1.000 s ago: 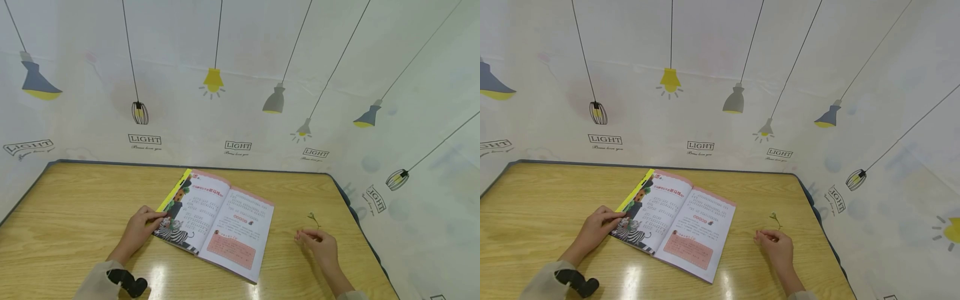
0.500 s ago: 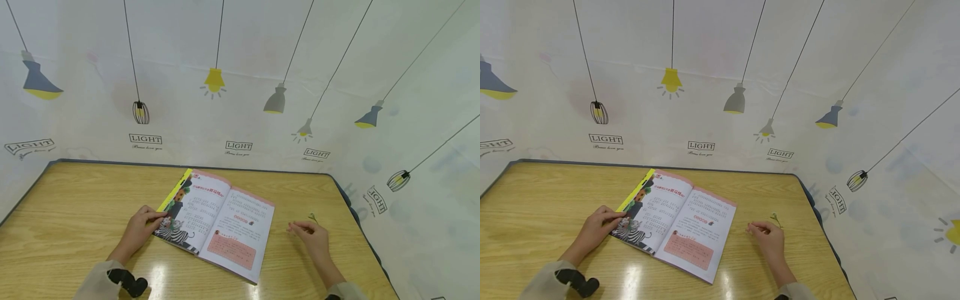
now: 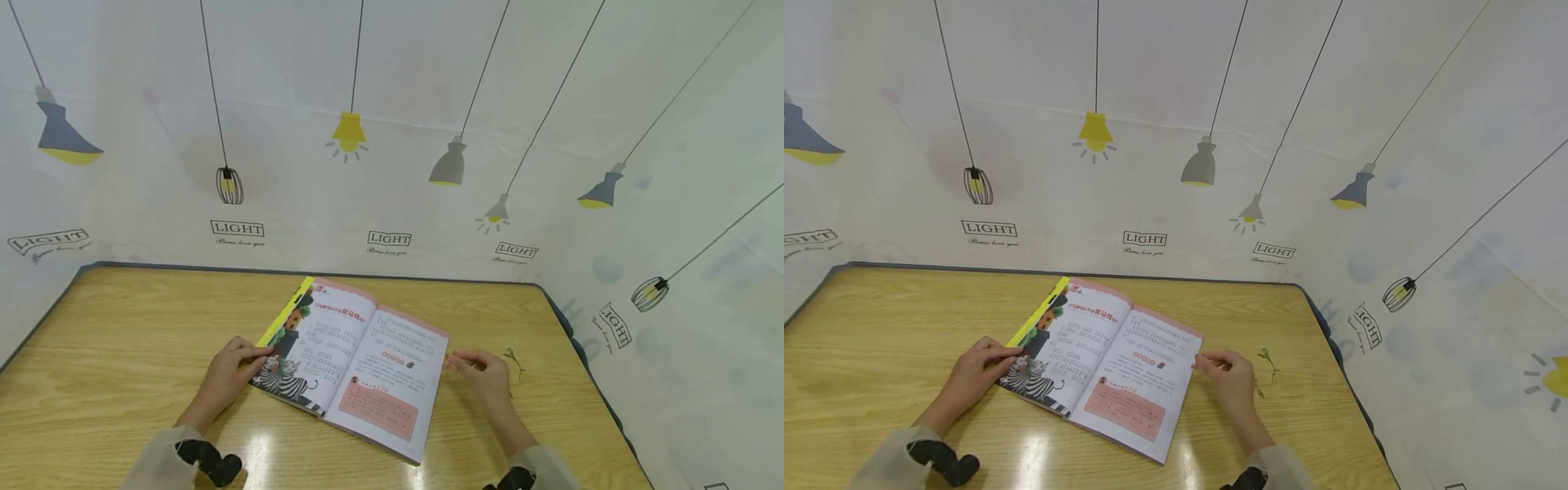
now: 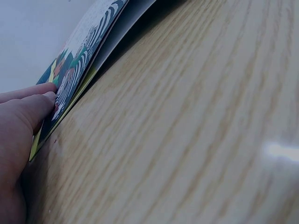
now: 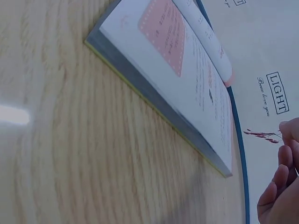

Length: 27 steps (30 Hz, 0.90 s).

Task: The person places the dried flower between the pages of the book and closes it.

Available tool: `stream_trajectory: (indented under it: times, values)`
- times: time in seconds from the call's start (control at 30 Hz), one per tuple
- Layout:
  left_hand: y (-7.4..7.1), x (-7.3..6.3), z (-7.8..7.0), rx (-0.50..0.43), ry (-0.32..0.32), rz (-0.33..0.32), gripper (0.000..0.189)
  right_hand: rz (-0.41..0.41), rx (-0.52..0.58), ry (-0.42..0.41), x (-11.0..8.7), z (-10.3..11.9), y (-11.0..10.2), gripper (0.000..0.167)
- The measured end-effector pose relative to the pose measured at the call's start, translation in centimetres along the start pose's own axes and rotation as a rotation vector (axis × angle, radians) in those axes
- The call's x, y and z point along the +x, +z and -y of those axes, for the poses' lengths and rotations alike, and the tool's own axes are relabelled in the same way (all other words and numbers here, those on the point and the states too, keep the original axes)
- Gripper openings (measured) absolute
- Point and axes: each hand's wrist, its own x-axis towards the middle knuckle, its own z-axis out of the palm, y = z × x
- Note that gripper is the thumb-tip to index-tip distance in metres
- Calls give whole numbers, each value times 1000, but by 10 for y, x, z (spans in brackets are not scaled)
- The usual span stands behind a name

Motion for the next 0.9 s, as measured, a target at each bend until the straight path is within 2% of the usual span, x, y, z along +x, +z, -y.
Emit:
stream_trajectory:
  times: [0.33,0.63,0.9]
  values:
    - [0,0,0,-7,-20,6,20,-3,24,-19,5,14,21,19]
    - [0,0,0,-3,-18,8,21,-5,97,-31,10,22,40,17]
    - [1,0,2,11,-1,3,21,-31,109,-25,13,26,62,15]
